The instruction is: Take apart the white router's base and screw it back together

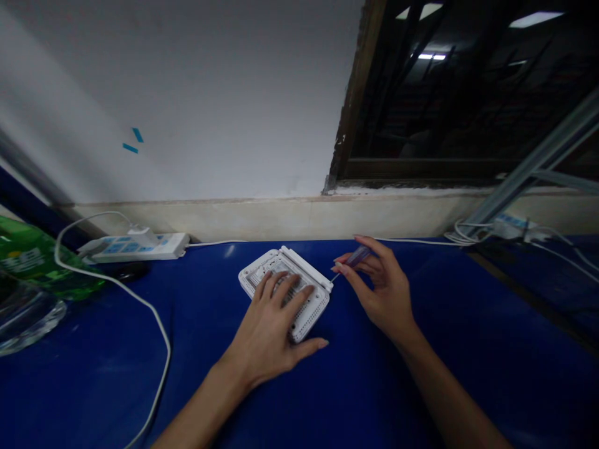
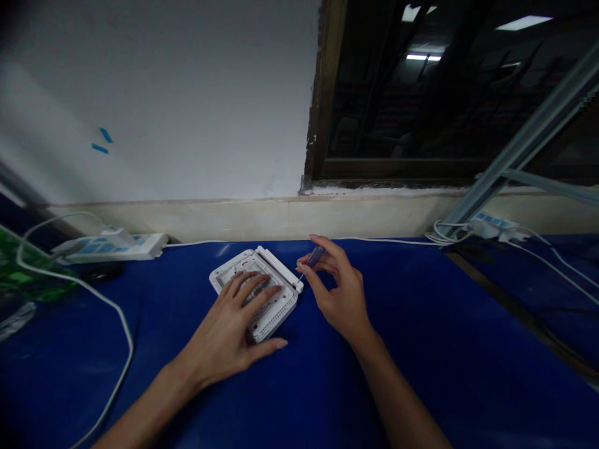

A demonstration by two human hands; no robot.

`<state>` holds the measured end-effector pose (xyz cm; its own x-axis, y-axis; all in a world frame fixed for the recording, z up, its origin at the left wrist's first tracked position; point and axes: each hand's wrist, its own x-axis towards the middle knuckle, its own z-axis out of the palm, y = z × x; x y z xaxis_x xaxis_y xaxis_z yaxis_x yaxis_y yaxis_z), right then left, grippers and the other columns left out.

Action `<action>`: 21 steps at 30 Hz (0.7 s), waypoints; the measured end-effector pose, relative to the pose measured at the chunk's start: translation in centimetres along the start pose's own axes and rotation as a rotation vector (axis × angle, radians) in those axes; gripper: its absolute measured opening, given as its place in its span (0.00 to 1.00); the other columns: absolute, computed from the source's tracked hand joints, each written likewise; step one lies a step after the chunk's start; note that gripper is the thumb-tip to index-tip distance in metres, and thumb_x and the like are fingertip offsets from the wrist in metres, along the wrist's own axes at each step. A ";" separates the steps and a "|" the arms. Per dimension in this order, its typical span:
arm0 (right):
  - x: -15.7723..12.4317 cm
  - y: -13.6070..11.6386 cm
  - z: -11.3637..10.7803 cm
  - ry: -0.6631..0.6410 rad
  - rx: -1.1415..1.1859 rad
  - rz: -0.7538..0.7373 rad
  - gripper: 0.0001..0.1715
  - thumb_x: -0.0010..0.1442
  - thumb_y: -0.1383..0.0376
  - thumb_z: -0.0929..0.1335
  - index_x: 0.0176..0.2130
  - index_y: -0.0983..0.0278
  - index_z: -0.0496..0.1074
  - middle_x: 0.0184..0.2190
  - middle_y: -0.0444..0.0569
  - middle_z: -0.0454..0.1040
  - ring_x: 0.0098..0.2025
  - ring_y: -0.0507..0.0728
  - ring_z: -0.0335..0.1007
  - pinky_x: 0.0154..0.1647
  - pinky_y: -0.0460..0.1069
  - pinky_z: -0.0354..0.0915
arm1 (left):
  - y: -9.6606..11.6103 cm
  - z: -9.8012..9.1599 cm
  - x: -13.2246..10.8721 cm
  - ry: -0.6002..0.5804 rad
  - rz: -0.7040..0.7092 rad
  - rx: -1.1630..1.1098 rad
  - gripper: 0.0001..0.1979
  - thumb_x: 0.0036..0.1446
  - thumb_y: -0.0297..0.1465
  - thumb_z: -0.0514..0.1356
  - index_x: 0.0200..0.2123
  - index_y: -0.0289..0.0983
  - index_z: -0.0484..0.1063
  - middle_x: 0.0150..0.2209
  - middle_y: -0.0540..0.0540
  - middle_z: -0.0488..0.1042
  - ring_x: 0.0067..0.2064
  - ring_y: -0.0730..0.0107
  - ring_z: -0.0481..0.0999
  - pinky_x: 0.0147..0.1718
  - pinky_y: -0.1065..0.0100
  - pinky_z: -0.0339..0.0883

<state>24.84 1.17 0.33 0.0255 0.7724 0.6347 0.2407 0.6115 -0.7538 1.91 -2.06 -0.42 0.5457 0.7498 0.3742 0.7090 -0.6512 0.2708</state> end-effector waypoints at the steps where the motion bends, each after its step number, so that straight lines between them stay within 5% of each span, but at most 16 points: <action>1: -0.1 0.0 0.0 -0.011 -0.016 -0.016 0.31 0.63 0.69 0.73 0.62 0.54 0.66 0.42 0.47 0.81 0.43 0.59 0.82 0.50 0.58 0.78 | 0.4 0.6 0.0 0.001 -0.009 0.033 0.36 0.57 0.48 0.68 0.65 0.42 0.65 0.65 0.36 0.66 0.67 0.37 0.61 0.65 0.32 0.52; 4: -0.2 0.0 0.0 -0.031 -0.055 -0.052 0.31 0.63 0.70 0.72 0.62 0.55 0.66 0.43 0.48 0.81 0.44 0.59 0.82 0.51 0.59 0.78 | 0.6 1.5 -0.1 -0.013 -0.030 0.049 0.31 0.59 0.36 0.66 0.64 0.41 0.67 0.65 0.38 0.66 0.66 0.42 0.61 0.66 0.36 0.55; 9: -0.4 -0.3 0.1 -0.036 -0.048 -0.047 0.32 0.63 0.70 0.72 0.63 0.55 0.66 0.44 0.48 0.80 0.44 0.59 0.81 0.52 0.60 0.77 | -0.5 0.9 -0.3 -0.037 0.020 -0.018 0.31 0.58 0.33 0.65 0.65 0.42 0.65 0.67 0.41 0.65 0.68 0.44 0.59 0.66 0.38 0.56; 21: -1.6 0.0 1.8 -0.269 -0.164 -0.081 0.31 0.64 0.69 0.71 0.63 0.50 0.66 0.44 0.45 0.81 0.43 0.57 0.81 0.47 0.53 0.77 | -1.9 0.2 -0.2 -0.074 0.005 -0.005 0.44 0.52 0.49 0.69 0.68 0.43 0.62 0.70 0.40 0.61 0.72 0.39 0.52 0.68 0.35 0.47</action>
<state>23.08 0.26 -0.95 -0.2523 0.7535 0.6071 0.3849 0.6538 -0.6515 0.56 -0.87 -1.22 0.5811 0.7529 0.3088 0.7040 -0.6555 0.2734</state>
